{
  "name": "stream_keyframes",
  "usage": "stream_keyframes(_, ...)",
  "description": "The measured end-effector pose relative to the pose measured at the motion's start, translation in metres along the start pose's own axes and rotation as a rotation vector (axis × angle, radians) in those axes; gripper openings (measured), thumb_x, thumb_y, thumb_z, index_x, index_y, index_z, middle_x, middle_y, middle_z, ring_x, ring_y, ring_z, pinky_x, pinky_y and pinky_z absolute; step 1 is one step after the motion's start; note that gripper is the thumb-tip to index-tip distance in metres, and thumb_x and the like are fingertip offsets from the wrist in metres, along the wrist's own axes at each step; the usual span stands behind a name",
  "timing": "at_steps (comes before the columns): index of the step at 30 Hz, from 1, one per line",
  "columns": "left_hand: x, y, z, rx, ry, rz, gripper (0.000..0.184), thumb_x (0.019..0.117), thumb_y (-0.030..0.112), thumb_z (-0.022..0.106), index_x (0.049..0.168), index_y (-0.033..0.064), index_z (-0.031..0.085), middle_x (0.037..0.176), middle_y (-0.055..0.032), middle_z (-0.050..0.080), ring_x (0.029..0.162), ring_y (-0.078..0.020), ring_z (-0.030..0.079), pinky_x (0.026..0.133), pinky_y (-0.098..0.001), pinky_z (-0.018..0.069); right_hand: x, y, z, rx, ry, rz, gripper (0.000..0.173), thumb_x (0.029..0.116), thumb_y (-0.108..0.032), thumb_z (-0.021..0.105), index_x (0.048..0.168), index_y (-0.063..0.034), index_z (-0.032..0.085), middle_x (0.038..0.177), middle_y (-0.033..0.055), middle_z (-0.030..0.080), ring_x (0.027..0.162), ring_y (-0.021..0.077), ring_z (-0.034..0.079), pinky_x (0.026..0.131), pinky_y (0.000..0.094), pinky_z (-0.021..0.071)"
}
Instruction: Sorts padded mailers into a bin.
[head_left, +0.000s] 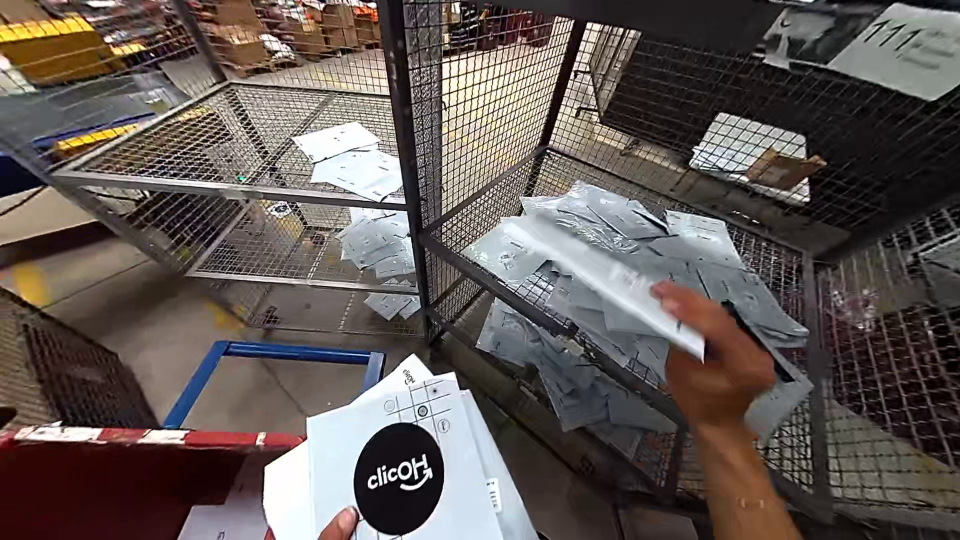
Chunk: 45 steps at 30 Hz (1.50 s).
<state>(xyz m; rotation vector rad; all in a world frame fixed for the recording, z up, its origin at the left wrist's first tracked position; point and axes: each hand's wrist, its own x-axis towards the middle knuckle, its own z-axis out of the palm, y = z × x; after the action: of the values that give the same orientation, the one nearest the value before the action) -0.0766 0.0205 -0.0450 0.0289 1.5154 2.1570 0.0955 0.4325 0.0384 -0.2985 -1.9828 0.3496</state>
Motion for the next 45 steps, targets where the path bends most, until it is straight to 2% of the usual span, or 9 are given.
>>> stream_keyframes(5, -0.005, 0.008, 0.011, 0.061, 0.142, -0.045, 0.047, 0.0831, -0.010, 0.073, 0.124, -0.0051, 0.050, 0.091, -0.0129, 0.076, 0.079, -0.0222, 0.077, 0.074, -0.0405, 0.0663, -0.003, 0.048, 0.007, -0.232, -0.557, 0.456, 0.044, 0.1011, -0.018, 0.064, 0.142, -0.0034, 0.057, 0.152, 0.0221, 0.048, 0.134, 0.0453, 0.052, 0.104, 0.0693, 0.0445)
stream_keyframes(10, -0.010, -0.002, 0.026, -0.026, 0.230, -0.095, 0.043, 0.0799, -0.008, 0.078, 0.116, -0.0099, 0.056, 0.087, -0.0212, 0.075, 0.073, -0.0292, 0.076, 0.069, -0.0443, 0.0665, -0.067, -0.095, 0.074, 0.496, -0.696, 0.884, 0.071, 0.0843, -0.034, 0.080, 0.142, -0.0049, 0.053, 0.122, 0.0066, 0.072, 0.097, 0.0194, 0.074, 0.079, 0.0397, 0.0648)
stream_keyframes(16, -0.024, -0.014, 0.020, -0.063, 0.146, -0.105, 0.072, 0.0591, 0.000, 0.094, 0.118, -0.0071, 0.053, 0.089, -0.0160, 0.076, 0.076, -0.0241, 0.076, 0.072, -0.0405, 0.0662, -0.082, -0.126, 0.120, 0.631, -0.640, 1.049, 0.023, 0.0936, -0.030, 0.072, 0.095, -0.0072, 0.076, 0.080, 0.0044, 0.075, 0.070, 0.0139, 0.072, 0.065, 0.0328, 0.0627)
stream_keyframes(22, -0.024, -0.015, 0.015, -0.075, 0.147, -0.119, 0.069, 0.0635, -0.005, 0.091, 0.121, -0.0105, 0.053, 0.094, -0.0226, 0.075, 0.080, -0.0307, 0.076, 0.074, -0.0449, 0.0663, -0.062, -0.117, 0.119, 0.373, -0.445, 1.014, 0.038, 0.1064, -0.038, 0.052, 0.089, -0.0100, 0.071, 0.069, 0.0021, 0.067, 0.059, 0.0118, 0.065, 0.055, 0.0340, 0.0562)
stream_keyframes(31, -0.029, -0.020, 0.010, -0.202, 0.056, -0.102, 0.088, 0.0469, 0.001, 0.099, 0.119, -0.0058, 0.050, 0.092, -0.0165, 0.076, 0.080, -0.0254, 0.077, 0.073, -0.0419, 0.0662, -0.053, -0.157, 0.115, 0.274, -0.511, 0.680, 0.040, 0.1079, -0.036, 0.044, 0.126, -0.0124, 0.072, 0.103, -0.0027, 0.075, 0.091, 0.0000, 0.068, 0.083, 0.0273, 0.0572)
stream_keyframes(34, -0.032, -0.021, 0.010, -0.199, 0.053, -0.120, 0.086, 0.0474, -0.008, 0.096, 0.120, -0.0066, 0.049, 0.094, -0.0188, 0.075, 0.083, -0.0279, 0.077, 0.076, -0.0444, 0.0660, -0.031, -0.169, 0.120, 0.518, -0.289, 0.968, 0.039, 0.1109, -0.039, 0.037, 0.104, -0.0153, 0.068, 0.083, -0.0054, 0.069, 0.076, 0.0018, 0.067, 0.067, 0.0254, 0.0597)
stream_keyframes(38, -0.035, -0.023, 0.013, -0.221, 0.108, -0.145, 0.079, 0.0578, -0.007, 0.093, 0.123, -0.0079, 0.048, 0.094, -0.0216, 0.075, 0.081, -0.0303, 0.076, 0.075, -0.0460, 0.0661, -0.008, -0.176, 0.123, 1.090, -0.047, 1.268, 0.049, 0.1097, -0.052, 0.026, 0.137, -0.0211, 0.053, 0.124, 0.0002, 0.068, 0.116, 0.0127, 0.066, 0.096, 0.0412, 0.0588)
stream_keyframes(43, -0.030, -0.028, 0.015, -0.161, 0.228, -0.172, 0.063, 0.0667, -0.009, 0.087, 0.120, -0.0124, 0.053, 0.093, -0.0256, 0.074, 0.079, -0.0334, 0.076, 0.072, -0.0471, 0.0663, -0.018, -0.189, 0.108, 0.683, 0.088, 0.628, 0.025, 0.1117, -0.029, 0.038, 0.110, -0.0202, 0.061, 0.100, -0.0152, 0.070, 0.100, -0.0012, 0.067, 0.091, 0.0260, 0.0575)
stream_keyframes(45, -0.029, -0.024, 0.010, -0.158, 0.288, -0.149, 0.065, 0.0653, -0.006, 0.089, 0.120, -0.0118, 0.053, 0.092, -0.0238, 0.074, 0.078, -0.0317, 0.076, 0.071, -0.0460, 0.0666, -0.034, -0.188, 0.089, 0.541, -0.213, 0.151, 0.022, 0.1095, -0.026, 0.047, 0.118, -0.0305, 0.066, 0.126, -0.0203, 0.067, 0.125, -0.0004, 0.058, 0.110, 0.0293, 0.0475)
